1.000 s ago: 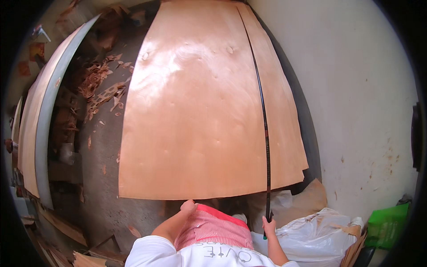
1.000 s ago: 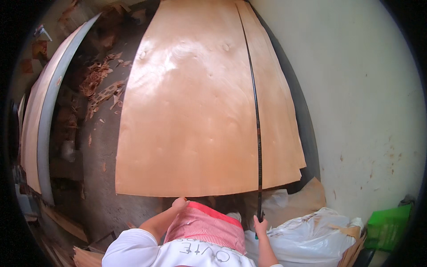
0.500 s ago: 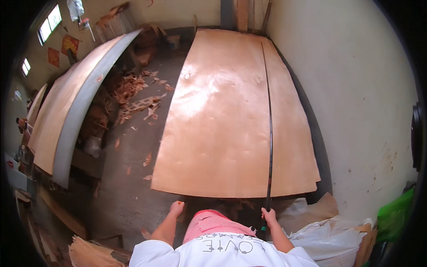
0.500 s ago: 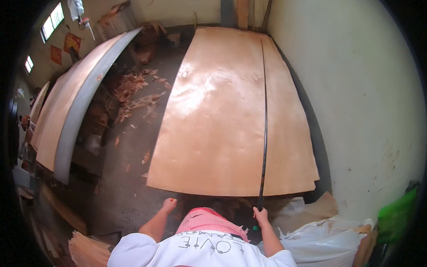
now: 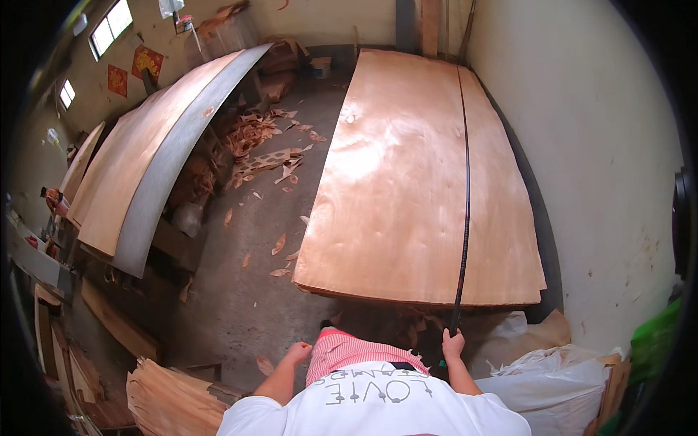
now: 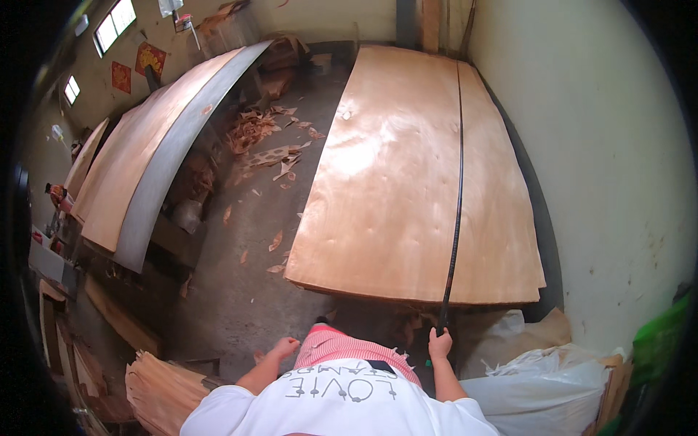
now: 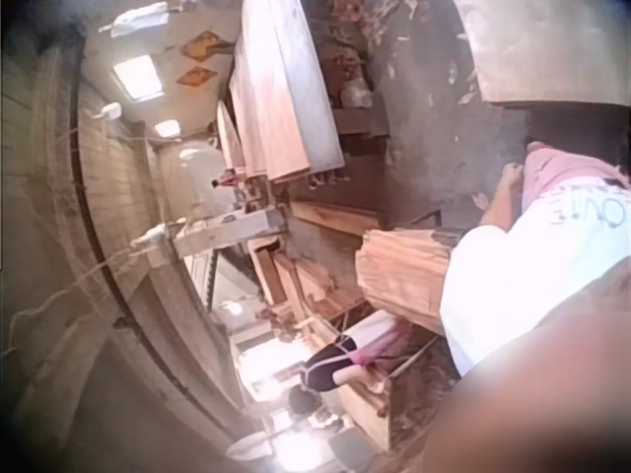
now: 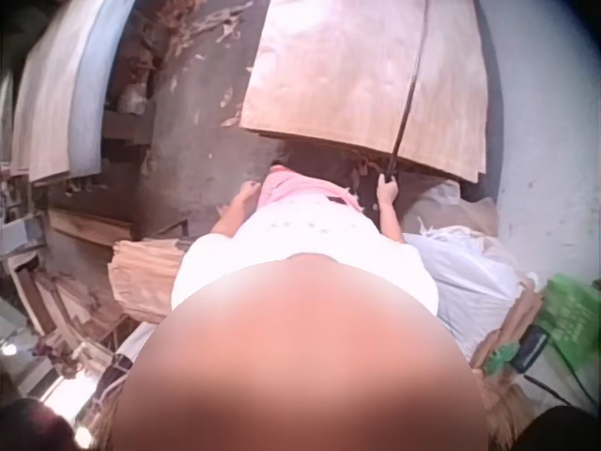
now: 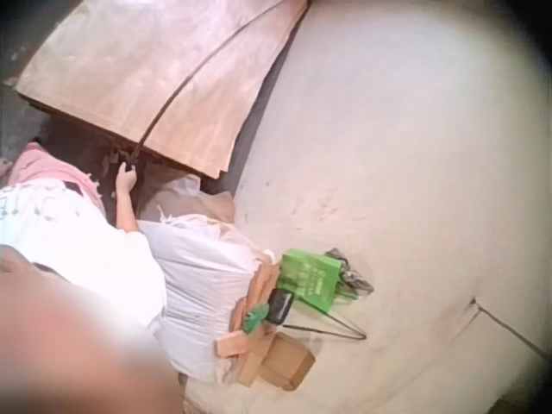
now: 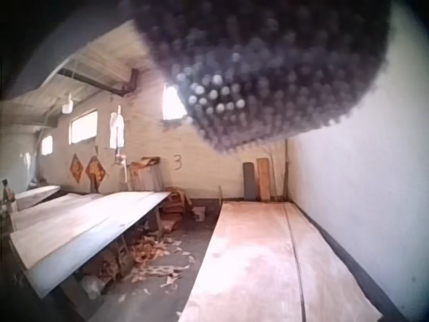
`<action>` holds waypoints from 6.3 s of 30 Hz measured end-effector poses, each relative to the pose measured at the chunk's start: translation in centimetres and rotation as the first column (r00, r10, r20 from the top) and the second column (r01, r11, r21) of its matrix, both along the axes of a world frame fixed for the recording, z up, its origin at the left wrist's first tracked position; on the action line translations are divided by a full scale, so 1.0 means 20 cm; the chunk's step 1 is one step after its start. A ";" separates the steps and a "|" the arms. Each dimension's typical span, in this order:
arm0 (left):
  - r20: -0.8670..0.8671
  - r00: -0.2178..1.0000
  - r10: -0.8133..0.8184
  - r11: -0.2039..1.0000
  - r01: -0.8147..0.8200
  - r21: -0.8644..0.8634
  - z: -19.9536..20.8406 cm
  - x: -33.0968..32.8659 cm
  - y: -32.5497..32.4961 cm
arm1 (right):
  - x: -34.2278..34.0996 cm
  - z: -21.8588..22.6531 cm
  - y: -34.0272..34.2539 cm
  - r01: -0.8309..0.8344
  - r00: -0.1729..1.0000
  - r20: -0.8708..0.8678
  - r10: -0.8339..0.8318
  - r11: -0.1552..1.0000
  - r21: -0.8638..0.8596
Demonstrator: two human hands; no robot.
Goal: The person uses a utility knife and a flexible ruler to cut thin wood veneer sheets along curved lines. They repeatedly score the veneer, snap off cut sections, and stack the pieces. The process is repeated on multiple veneer sheets throughout the clip.
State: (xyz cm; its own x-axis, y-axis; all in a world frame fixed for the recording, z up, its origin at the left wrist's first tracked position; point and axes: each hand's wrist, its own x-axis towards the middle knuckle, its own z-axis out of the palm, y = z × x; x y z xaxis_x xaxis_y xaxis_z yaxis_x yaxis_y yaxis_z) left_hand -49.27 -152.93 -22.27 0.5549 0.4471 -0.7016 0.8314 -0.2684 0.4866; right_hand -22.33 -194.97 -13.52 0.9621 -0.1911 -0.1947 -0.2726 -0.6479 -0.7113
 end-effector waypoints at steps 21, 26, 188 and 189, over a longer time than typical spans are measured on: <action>-0.010 0.813 0.582 0.808 -0.576 0.125 0.03 -1.02 1.71 | 0.04 0.30 2.84 -0.402 0.884 -0.013 0.467 0.773 0.491; 0.018 0.433 0.901 0.431 -0.892 -0.133 -0.01 -1.12 1.85 | 0.07 0.20 3.41 -0.464 0.831 0.005 0.556 0.689 0.557; 0.110 0.957 0.267 0.510 -0.238 0.826 0.71 3.71 7.08 | 3.84 0.46 8.03 -0.989 -0.126 -0.410 0.903 -0.148 -0.021; 0.090 0.959 0.269 0.531 -0.225 0.817 0.73 3.71 7.05 | 3.90 0.47 8.09 -0.988 -0.135 -0.376 0.917 -0.154 -0.022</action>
